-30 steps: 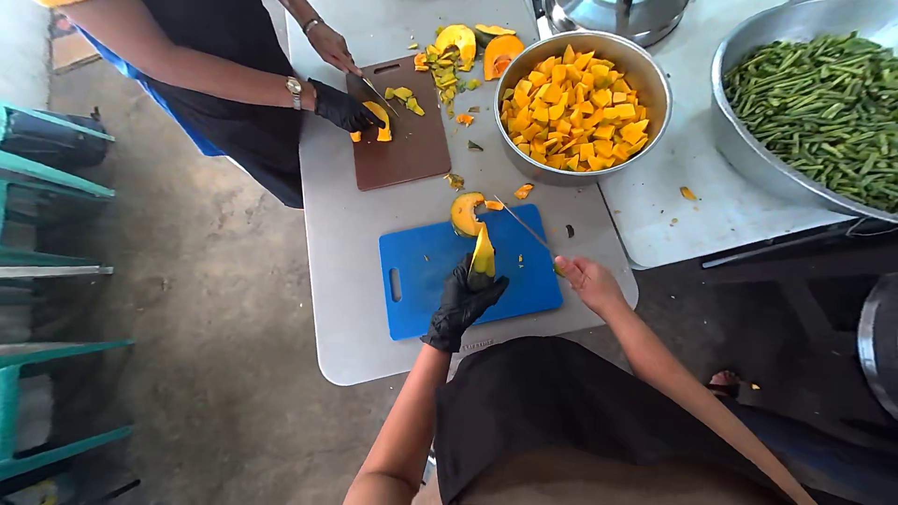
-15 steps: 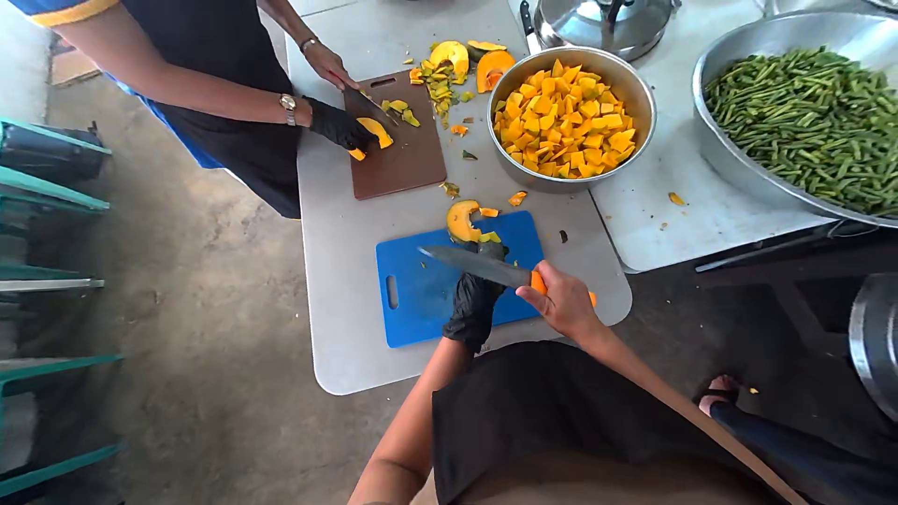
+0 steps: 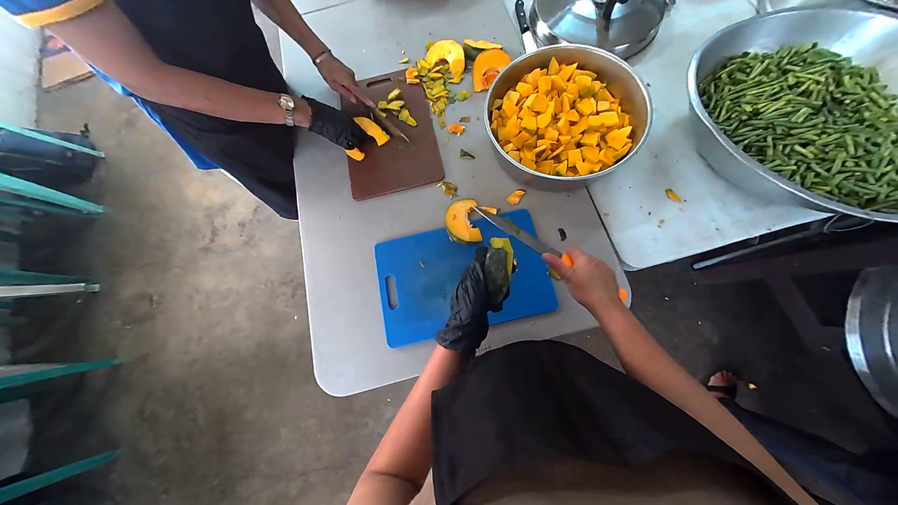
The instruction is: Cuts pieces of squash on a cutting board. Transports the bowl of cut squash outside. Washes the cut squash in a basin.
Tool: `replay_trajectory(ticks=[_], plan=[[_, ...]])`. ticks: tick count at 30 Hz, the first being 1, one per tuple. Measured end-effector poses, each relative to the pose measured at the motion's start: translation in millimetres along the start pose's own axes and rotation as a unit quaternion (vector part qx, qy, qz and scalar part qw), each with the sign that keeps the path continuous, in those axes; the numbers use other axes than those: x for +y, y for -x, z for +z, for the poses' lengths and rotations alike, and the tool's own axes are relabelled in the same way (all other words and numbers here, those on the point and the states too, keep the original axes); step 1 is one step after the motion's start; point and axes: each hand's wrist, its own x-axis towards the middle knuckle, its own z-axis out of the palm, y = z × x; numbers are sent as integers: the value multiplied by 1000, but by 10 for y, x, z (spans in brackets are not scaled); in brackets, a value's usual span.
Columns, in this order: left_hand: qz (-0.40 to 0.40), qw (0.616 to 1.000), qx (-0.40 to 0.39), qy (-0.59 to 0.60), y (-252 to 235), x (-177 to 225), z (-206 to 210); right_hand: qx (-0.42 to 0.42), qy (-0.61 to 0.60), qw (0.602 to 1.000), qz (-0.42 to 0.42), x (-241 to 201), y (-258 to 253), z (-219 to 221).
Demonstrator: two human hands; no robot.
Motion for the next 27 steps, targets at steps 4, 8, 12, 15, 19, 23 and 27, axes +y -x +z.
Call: replay_trajectory(ticks=[4,8,12,15,19,23,27], plan=[[-44,998,15,-45,-93,-9,-4,2,-13,993,-121,-172,290,34],[-17,996,4,-85,-87,-36,25,10,18,985,-170,-256,348,191],[-53,995,-3,-80,56,49,92,8,-3,993,-120,-173,188,90],[-44,998,0,-52,134,75,145,18,-25,989,-145,-81,161,9],[-18,999,-5,-31,6,6,62,38,-8,973,-227,-131,367,65],[-15,993,-23,-118,1,68,40,44,12,970,-239,-87,345,109],[-8,989,-31,-142,-4,76,29,112,29,967,-226,-87,355,192]])
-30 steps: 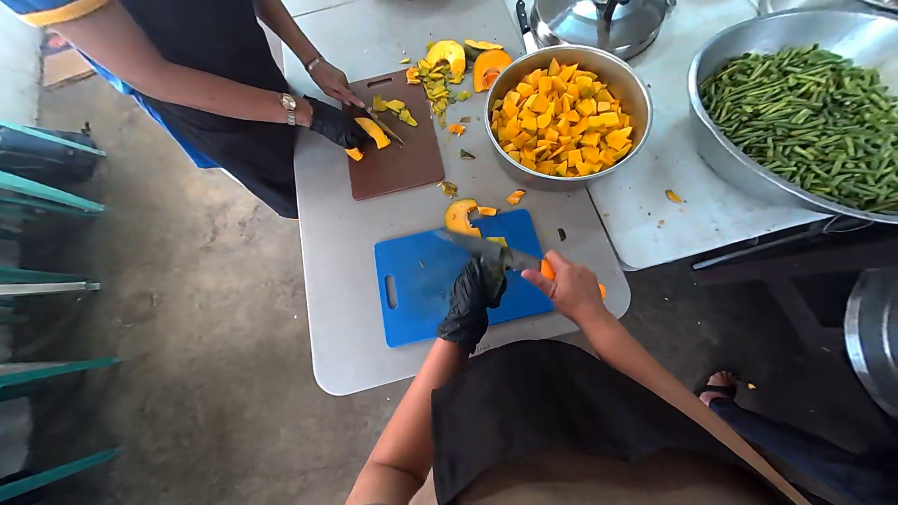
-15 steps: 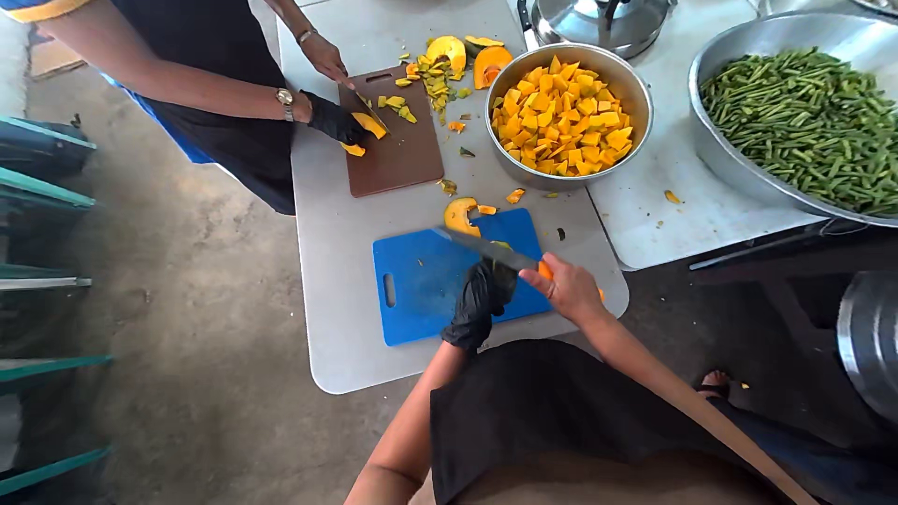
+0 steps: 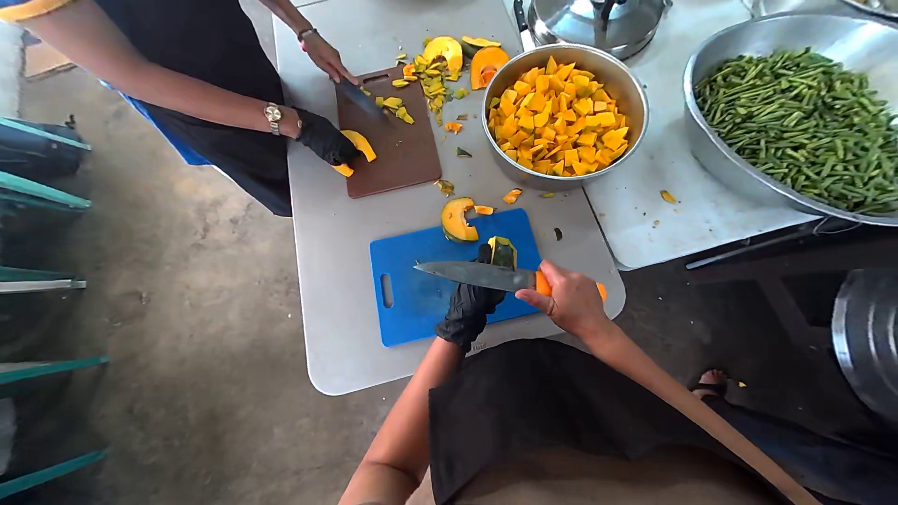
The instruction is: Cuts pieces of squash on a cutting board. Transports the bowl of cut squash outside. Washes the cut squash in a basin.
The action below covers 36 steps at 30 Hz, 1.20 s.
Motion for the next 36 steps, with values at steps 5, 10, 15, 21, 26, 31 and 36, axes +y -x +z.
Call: replay_trajectory(ticks=[5,10,15,21,26,31,36], plan=[[-20,999,13,-47,128,156,-110,-115,-8,962,247,399,-192,-130],[-56,997,35,-26,3,51,-71,-93,-63,981,162,207,-35,-162],[-20,998,0,-62,-21,-77,3,-92,-41,994,46,-97,20,-65],[9,1000,-21,-18,195,57,-6,-126,-28,973,193,208,-156,-141],[-49,998,12,-27,118,29,-36,-77,-81,988,110,257,0,-171],[-27,998,-32,-45,14,-41,-80,-84,-48,995,-7,62,77,-63],[10,999,-29,-26,53,-106,-91,-44,9,998,45,18,81,-2]])
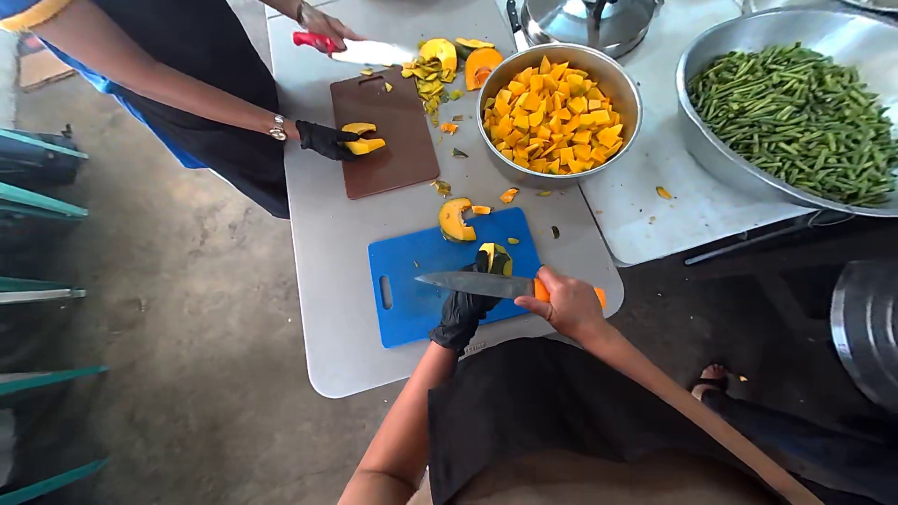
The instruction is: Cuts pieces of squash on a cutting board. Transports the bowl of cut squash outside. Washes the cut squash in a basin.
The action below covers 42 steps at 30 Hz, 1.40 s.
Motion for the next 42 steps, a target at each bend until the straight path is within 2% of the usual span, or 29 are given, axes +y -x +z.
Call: replay_trajectory(ticks=[3,5,7,10,13,19,28,31,33,35,38,42], plan=[[-18,999,-7,-41,171,227,106,-59,-18,983,175,222,-224,-171],[-43,997,12,-69,207,275,121,-64,-50,978,193,421,-224,-170],[-75,995,19,-65,91,235,65,-56,-70,988,129,343,-119,-206],[-69,997,-15,-16,-7,128,10,-16,-65,997,-23,122,7,-99],[-39,999,-24,-29,-30,82,3,3,-37,997,-72,27,9,-11],[-55,988,10,-147,-40,161,-22,-2,-11,1000,21,116,-58,75],[-94,985,52,-134,-16,-18,95,-41,9,996,75,152,-55,297],[-129,966,35,-223,66,200,-16,-79,13,970,228,478,-130,160],[-128,966,41,-223,73,201,-67,-68,10,962,263,636,-143,38],[-127,977,56,-160,3,16,19,-86,-10,969,231,434,-137,-46],[-99,991,81,-50,-115,-144,155,-132,-35,981,140,52,-196,-3],[-45,995,84,-43,-139,-264,124,-123,-34,990,55,-127,-199,129]])
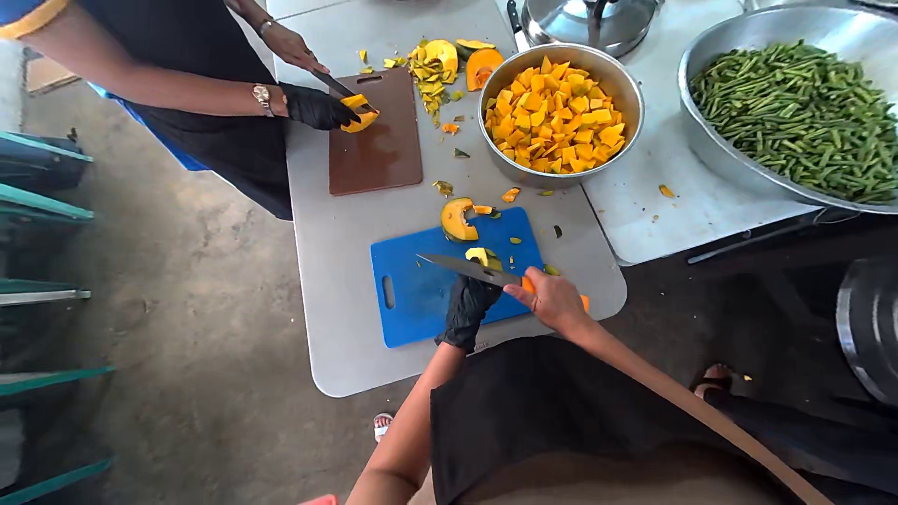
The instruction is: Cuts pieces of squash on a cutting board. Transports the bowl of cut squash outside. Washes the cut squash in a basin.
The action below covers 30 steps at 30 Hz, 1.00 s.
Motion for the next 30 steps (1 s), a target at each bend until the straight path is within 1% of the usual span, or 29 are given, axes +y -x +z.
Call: replay_trajectory(ticks=[2,3,6,7,8,9,11,13,14,15,16,17,18,19,20,21,22,23,24,26,27,28,30], plan=[[-7,1000,14,25,64,56,-38,7,4,1000,11,67,-50,25],[-9,999,22,37,109,81,-63,7,-2,999,37,149,-86,46],[0,998,43,39,232,201,-171,8,-48,981,187,626,-236,93],[-3,998,44,36,249,225,-203,6,-54,977,205,725,-226,83],[-11,998,43,36,237,211,-207,6,-61,979,193,738,-175,47],[-24,998,40,34,209,179,-186,8,-72,985,159,675,-103,1],[-35,998,34,25,138,156,-134,9,-79,994,74,432,-7,-67],[-42,999,26,22,155,202,-87,21,-71,997,8,228,60,-53],[-37,999,27,14,173,233,-78,27,-67,997,-8,161,72,-30],[-31,999,30,-9,196,270,-79,32,-61,998,-7,134,71,-3],[-23,998,28,-47,225,305,-97,31,-57,998,16,150,50,15],[-7,995,28,-95,270,336,-125,22,-55,996,63,222,2,31],[18,989,23,-144,331,366,-168,13,-60,990,129,355,-73,58],[54,985,31,-160,377,365,-196,8,-69,979,189,527,-150,98],[72,987,47,-135,392,344,-208,-2,-83,971,226,671,-201,130],[70,993,70,-69,380,294,-187,-10,-107,966,233,757,-218,148],[57,994,90,29,322,191,-131,-13,-143,965,218,772,-206,162],[44,987,92,123,238,97,-80,-8,-195,963,185,717,-191,176],[49,978,81,185,156,6,-35,1,-254,956,148,606,-182,176],[92,969,64,219,72,-149,94,31,-371,924,83,318,-135,165],[109,968,55,218,65,-186,151,52,-395,916,50,185,-118,160],[122,967,52,219,65,-181,206,64,-396,916,19,84,-108,151],[135,964,41,224,103,-102,292,81,-352,932,-25,-29,-106,131]])
